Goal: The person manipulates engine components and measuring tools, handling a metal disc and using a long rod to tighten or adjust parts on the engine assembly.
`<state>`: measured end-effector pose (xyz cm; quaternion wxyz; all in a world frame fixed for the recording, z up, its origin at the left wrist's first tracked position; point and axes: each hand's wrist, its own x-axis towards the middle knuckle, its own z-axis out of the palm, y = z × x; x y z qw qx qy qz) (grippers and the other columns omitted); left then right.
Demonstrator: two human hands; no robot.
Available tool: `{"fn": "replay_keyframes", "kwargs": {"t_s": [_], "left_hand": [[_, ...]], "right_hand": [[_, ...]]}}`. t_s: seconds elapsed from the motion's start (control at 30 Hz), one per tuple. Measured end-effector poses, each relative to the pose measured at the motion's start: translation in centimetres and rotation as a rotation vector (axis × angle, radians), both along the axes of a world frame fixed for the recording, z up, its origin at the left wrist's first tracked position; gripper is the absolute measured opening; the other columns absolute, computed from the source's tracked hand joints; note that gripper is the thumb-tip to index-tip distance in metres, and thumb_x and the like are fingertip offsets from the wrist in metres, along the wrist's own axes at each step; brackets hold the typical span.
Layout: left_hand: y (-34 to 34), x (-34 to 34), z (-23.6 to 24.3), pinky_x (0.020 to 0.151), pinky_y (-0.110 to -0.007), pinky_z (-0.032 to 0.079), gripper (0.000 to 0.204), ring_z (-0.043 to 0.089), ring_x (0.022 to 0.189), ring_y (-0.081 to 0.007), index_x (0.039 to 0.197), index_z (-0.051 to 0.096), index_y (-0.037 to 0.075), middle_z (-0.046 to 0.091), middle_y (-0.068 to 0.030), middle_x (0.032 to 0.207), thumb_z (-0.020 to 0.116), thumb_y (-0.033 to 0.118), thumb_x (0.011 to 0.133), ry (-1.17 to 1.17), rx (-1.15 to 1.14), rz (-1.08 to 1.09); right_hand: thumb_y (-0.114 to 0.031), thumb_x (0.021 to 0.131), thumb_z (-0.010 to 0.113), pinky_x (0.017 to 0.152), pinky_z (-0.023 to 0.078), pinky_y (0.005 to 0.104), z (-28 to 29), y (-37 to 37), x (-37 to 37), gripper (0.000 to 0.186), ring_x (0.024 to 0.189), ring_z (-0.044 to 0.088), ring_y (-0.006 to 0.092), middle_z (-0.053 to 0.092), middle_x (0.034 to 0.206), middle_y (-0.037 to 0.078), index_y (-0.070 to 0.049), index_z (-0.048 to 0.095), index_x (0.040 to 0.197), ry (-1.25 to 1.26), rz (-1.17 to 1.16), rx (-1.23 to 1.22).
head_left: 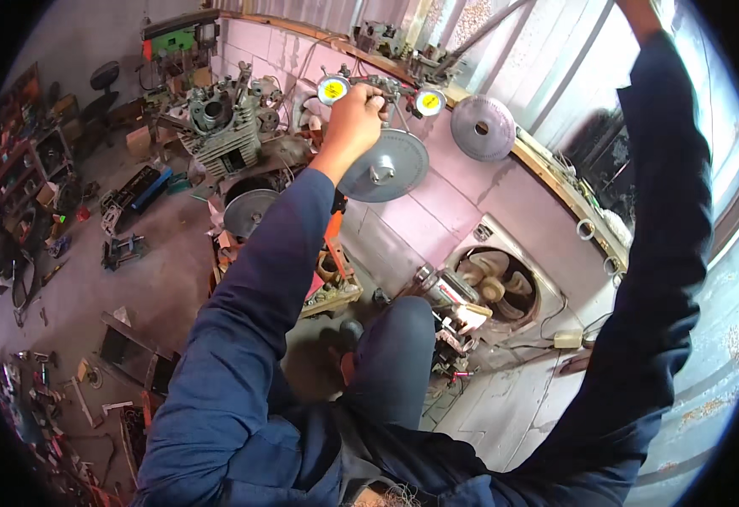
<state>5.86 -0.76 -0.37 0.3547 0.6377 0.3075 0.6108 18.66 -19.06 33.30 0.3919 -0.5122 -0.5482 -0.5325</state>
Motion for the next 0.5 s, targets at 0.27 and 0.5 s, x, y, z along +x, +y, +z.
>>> {"fn": "replay_keyframes", "kwargs": {"t_s": [0.27,0.5], "left_hand": [[1.1,-0.7,-0.8,0.068,-0.035,0.057,0.017,0.073,0.075,-0.0186,0.11,0.061,-0.004,0.074,-0.0138,0.091,0.057,0.01,0.103,-0.06,0.033,-0.089],[2.0,-0.1,-1.4,0.071,-0.028,0.054,0.013,0.066,0.075,-0.0118,0.112,0.058,-0.003,0.071,-0.0085,0.093,0.052,0.008,0.106,-0.032,0.059,-0.11]], "right_hand": [[-0.039,0.098,0.061,0.079,0.056,0.0483,-1.5,8.5,-4.4,0.028,0.095,0.072,0.0338,0.076,0.098,0.011,-0.016,0.076,0.101,-0.177,-0.241,-0.111],[-0.037,0.098,0.061,0.08,0.057,0.0471,-1.3,11.0,-4.5,0.028,0.091,0.073,0.0336,0.076,0.094,0.012,-0.014,0.076,0.098,-0.28,-0.256,-0.089]]}}
